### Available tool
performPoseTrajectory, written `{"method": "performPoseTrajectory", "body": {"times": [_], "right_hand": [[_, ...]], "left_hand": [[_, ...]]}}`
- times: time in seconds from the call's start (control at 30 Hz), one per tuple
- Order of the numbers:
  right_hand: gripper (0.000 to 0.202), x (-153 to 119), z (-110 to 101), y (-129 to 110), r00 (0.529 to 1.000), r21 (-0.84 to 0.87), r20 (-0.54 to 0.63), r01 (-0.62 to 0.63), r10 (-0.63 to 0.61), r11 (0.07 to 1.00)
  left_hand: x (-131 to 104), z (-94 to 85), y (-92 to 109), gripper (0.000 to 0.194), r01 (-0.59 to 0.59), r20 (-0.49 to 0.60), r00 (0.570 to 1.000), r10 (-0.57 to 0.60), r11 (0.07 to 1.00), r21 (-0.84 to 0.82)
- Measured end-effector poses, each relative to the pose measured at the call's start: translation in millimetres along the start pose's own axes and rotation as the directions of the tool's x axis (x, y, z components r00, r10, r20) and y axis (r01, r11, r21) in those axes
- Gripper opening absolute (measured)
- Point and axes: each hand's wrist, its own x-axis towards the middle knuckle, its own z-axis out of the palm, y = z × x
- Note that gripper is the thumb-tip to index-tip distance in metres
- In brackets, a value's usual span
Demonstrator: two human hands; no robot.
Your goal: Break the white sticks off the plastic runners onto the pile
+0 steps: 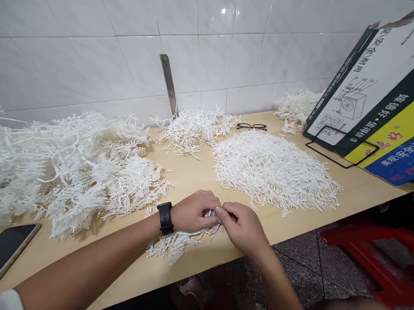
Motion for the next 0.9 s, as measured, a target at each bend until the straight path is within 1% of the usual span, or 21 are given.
{"method": "performPoseTrajectory", "body": {"times": [0.07, 0.13, 0.27, 0.37, 0.5, 0.57, 0.63, 0.67, 0.7, 0.73, 0.77, 0.83, 0.9], "right_hand": [[0.042, -1, -3, 2, 0.999, 0.06, 0.049, 0.015, -0.018, 0.998], [0.041, -2, -7, 5, 0.995, 0.119, 0.1, 0.006, -0.018, 0.993], [0.041, -4, -11, 3, 0.986, 0.238, 0.164, -0.07, 0.031, 0.969], [0.041, -4, -11, -2, 0.984, 0.274, 0.168, -0.1, 0.055, 0.957], [0.041, -3, -11, -1, 0.98, 0.319, 0.196, -0.086, 0.023, 0.944], [0.042, -5, -12, 5, 0.988, 0.41, 0.155, -0.069, 0.005, 0.909], [0.044, -8, -13, 10, 1.0, 0.556, 0.024, -0.022, 0.011, 0.831], [0.044, -10, -13, 11, 0.998, 0.608, -0.051, 0.011, 0.025, 0.794], [0.044, -11, -13, 11, 0.993, 0.617, -0.111, 0.041, 0.035, 0.786], [0.042, -12, -13, 10, 0.988, 0.57, -0.148, 0.062, 0.029, 0.819], [0.039, -11, -14, 8, 0.986, 0.47, -0.169, 0.074, 0.008, 0.88], [0.029, -6, -17, 3, 0.978, 0.195, -0.204, 0.09, -0.049, 0.977], [0.022, 1, -23, 0, 0.953, -0.078, -0.288, 0.073, -0.092, 0.994]], "left_hand": [[0, -3.3, -2, 0.025, -0.036, 0.053, 0.998, 0.039, 0.997, -0.068], [0, -7.4, -4, 0.027, -0.055, 0.116, 0.991, 0.07, 0.99, -0.131], [2, -13.3, -5, 0.036, -0.023, 0.231, 0.969, 0.085, 0.966, -0.258], [4, -14.4, -5, 0.042, -0.007, 0.266, 0.959, 0.1, 0.943, -0.331], [5, -14.8, -7, 0.044, 0.013, 0.299, 0.946, 0.125, 0.907, -0.421], [4, -16.4, -11, 0.045, 0.063, 0.323, 0.941, 0.101, 0.886, -0.46], [3, -18.6, -14, 0.047, 0.136, 0.345, 0.937, 0.052, 0.856, -0.498], [2, -19.6, -14, 0.048, 0.17, 0.353, 0.935, 0.029, 0.839, -0.518], [1, -20.3, -15, 0.048, 0.196, 0.357, 0.934, 0.009, 0.823, -0.533], [0, -20.7, -14, 0.048, 0.212, 0.355, 0.935, -0.006, 0.812, -0.544], [0, -20.9, -13, 0.048, 0.219, 0.347, 0.938, -0.017, 0.806, -0.55], [-1, -20.5, -10, 0.047, 0.233, 0.332, 0.942, -0.044, 0.797, -0.557], [-1, -19.7, -7, 0.048, 0.253, 0.314, 0.946, -0.079, 0.784, -0.567]]}}
